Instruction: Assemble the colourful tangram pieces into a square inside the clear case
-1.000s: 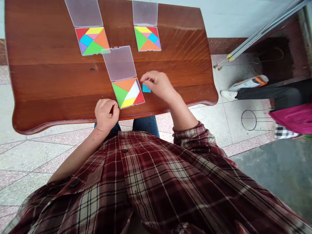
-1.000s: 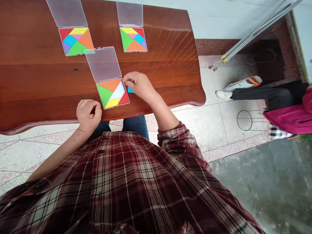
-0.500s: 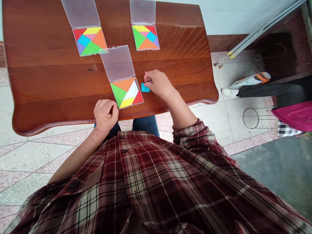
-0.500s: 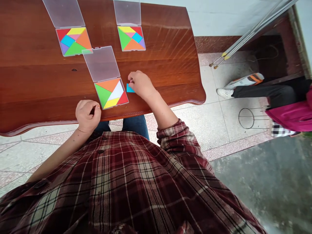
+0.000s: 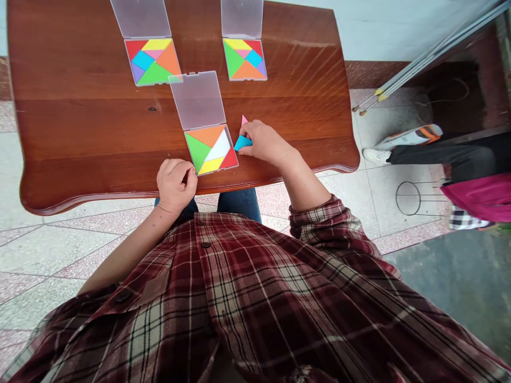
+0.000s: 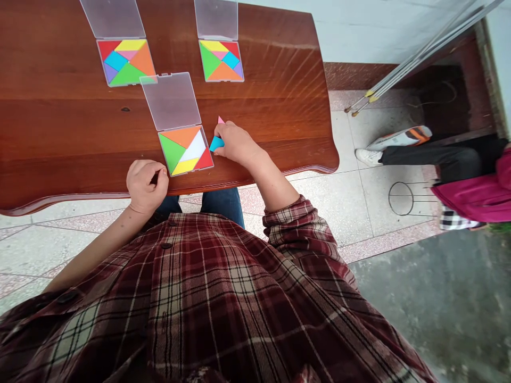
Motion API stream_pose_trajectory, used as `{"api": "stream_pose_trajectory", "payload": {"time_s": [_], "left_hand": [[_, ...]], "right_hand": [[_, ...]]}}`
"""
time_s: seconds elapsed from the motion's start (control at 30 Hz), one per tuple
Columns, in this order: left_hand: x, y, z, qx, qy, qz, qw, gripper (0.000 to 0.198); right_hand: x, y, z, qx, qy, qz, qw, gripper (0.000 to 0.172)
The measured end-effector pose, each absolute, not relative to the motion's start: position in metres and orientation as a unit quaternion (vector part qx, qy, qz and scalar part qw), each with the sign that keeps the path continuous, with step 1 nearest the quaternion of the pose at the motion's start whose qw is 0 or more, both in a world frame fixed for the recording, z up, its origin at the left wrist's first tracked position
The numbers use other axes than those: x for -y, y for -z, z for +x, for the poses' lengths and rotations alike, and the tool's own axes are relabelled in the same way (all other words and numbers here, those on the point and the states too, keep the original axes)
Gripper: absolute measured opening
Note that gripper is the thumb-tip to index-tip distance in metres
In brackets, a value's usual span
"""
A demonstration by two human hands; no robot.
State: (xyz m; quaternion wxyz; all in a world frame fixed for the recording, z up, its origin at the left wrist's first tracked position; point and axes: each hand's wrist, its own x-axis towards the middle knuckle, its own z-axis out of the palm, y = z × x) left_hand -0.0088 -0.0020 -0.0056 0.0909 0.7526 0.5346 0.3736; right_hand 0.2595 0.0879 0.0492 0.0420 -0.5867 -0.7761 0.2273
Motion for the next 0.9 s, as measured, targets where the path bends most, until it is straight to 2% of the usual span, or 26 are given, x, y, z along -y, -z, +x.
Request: {"api": "stream_pose_trajectory", "payload": {"time_s": [0.13,0.27,0.37,0.57,0.9], "left_hand": [[0.002,0.005,-0.009,-0.535,-0.370,0.753,0.096,0.017],[0.001,0.005,-0.009,-0.534,-0.368,0.755,0.091,0.018],[0.001,0.006,-0.009,-0.532,-0.372,0.754,0.100,0.018],[0.002,0.007,-0.009,-0.527,-0.368,0.762,0.080,0.018],[0.003,0.007,-0.007,-0.528,-0.367,0.761,0.086,0.017]], "right_hand": [[-0.089,-0.055,0.265,0.751,-0.265,-0.596,0.102,0.012],[-0.088,-0.060,0.259,0.691,-0.317,-0.624,0.182,0.009],[-0.088,-0.058,0.243,0.658,-0.384,-0.613,0.210,0.008],[-0.094,-0.044,0.220,0.671,-0.406,-0.592,0.186,0.014],[-0.102,-0.042,0.223,0.715,-0.357,-0.584,0.139,0.003]]}}
